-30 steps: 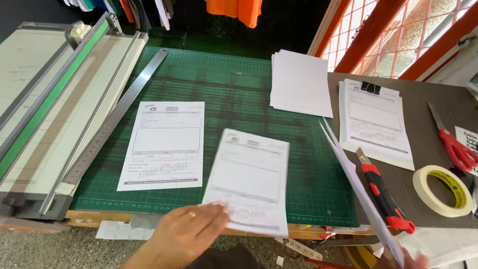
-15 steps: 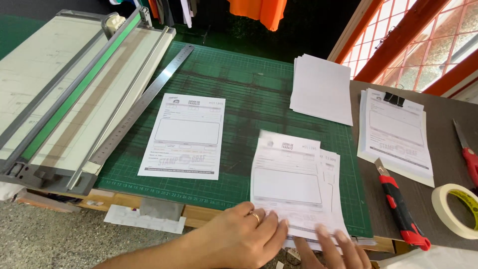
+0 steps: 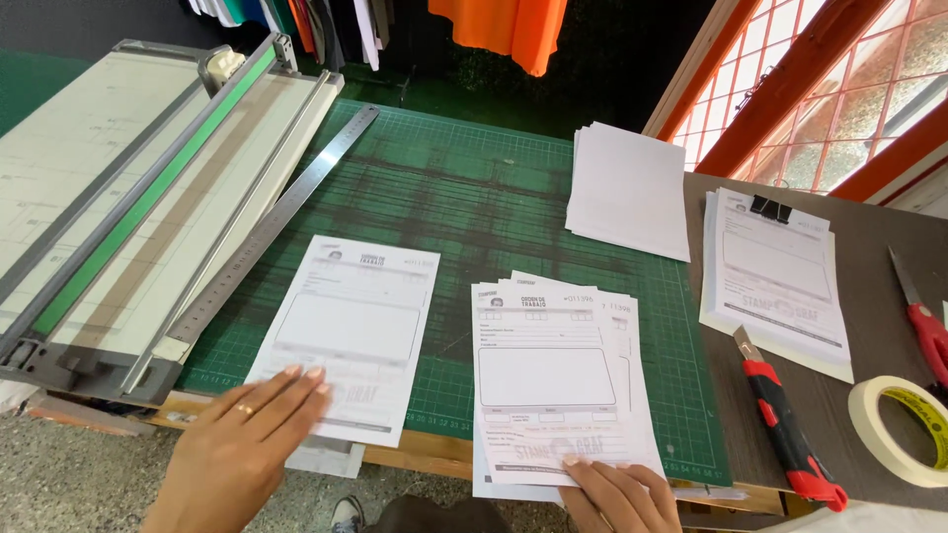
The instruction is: Organizing and cutting printed forms using a paper trimmer and a utility knife
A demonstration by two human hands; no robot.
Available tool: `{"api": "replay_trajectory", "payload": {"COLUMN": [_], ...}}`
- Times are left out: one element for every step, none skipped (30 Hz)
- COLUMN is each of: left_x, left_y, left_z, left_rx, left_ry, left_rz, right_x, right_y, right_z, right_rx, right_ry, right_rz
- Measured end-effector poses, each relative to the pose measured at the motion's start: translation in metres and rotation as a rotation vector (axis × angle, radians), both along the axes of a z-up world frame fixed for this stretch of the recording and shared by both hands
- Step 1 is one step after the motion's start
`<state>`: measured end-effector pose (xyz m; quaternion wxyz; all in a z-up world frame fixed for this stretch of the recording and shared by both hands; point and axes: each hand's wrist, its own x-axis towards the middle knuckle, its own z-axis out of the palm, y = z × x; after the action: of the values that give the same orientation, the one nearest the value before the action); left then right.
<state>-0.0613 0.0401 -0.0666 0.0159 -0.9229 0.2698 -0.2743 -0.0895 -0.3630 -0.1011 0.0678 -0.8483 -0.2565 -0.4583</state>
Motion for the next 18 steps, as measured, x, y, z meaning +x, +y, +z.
{"api": "replay_trajectory", "payload": {"left_x": [-0.008,-0.01,-0.012,-0.013,-0.006,-0.002,0.002,0.005,0.009,0.013,0.013,0.014,0.014,0.013,0.011,0.01,0.011,0.012], "left_y": [-0.002,-0.004,-0.007,-0.01,-0.023,-0.037,-0.05,-0.066,-0.083,-0.099,-0.112,-0.126,-0.139,-0.147,-0.155,-0.163,-0.166,-0.17], "left_z": [0.003,-0.001,-0.006,-0.01,0.002,0.014,0.026,0.037,0.047,0.058,0.066,0.073,0.08,0.076,0.071,0.067,0.067,0.068], "left_rx": [-0.105,-0.105,-0.188,-0.273,-0.274,-0.33,-0.385,-0.385,-0.346,-0.303,-0.301,-0.281,-0.261,-0.259,-0.237,-0.214,-0.212,-0.272], "left_ry": [-0.058,-0.055,-0.061,-0.07,-0.072,-0.09,-0.107,-0.11,-0.201,-0.291,-0.293,-0.261,-0.227,-0.225,-0.109,0.008,0.01,0.029], "left_rz": [0.005,0.003,0.129,0.255,0.254,0.078,-0.097,-0.096,-0.196,-0.299,-0.299,-0.369,-0.44,-0.444,-0.538,-0.631,-0.634,-0.682], "right_x": [0.003,0.0,-0.002,-0.003,0.0,0.001,0.002,0.002,0.002,0.001,0.002,0.002,0.001,-0.003,-0.007,-0.011,-0.003,0.004], "right_y": [0.001,0.004,0.007,0.009,0.012,0.016,0.019,0.017,0.014,0.012,0.01,0.009,0.007,0.006,0.006,0.005,0.005,0.004], "right_z": [0.002,0.003,0.004,0.006,0.01,0.013,0.017,0.015,0.014,0.012,0.007,0.001,-0.005,-0.015,-0.026,-0.037,-0.033,-0.03], "right_rx": [-0.004,-0.004,0.008,0.019,0.018,0.039,0.061,0.061,0.035,0.011,0.013,0.03,0.047,0.05,0.204,0.359,0.361,0.299], "right_ry": [-0.05,-0.048,0.007,0.057,0.055,0.027,-0.002,-0.004,0.019,0.042,0.04,0.028,0.016,0.017,0.047,0.076,0.076,-0.035], "right_rz": [0.028,0.026,0.013,0.001,0.0,0.016,0.033,0.035,0.05,0.064,0.065,0.059,0.053,0.05,0.054,0.059,0.056,0.062]}}
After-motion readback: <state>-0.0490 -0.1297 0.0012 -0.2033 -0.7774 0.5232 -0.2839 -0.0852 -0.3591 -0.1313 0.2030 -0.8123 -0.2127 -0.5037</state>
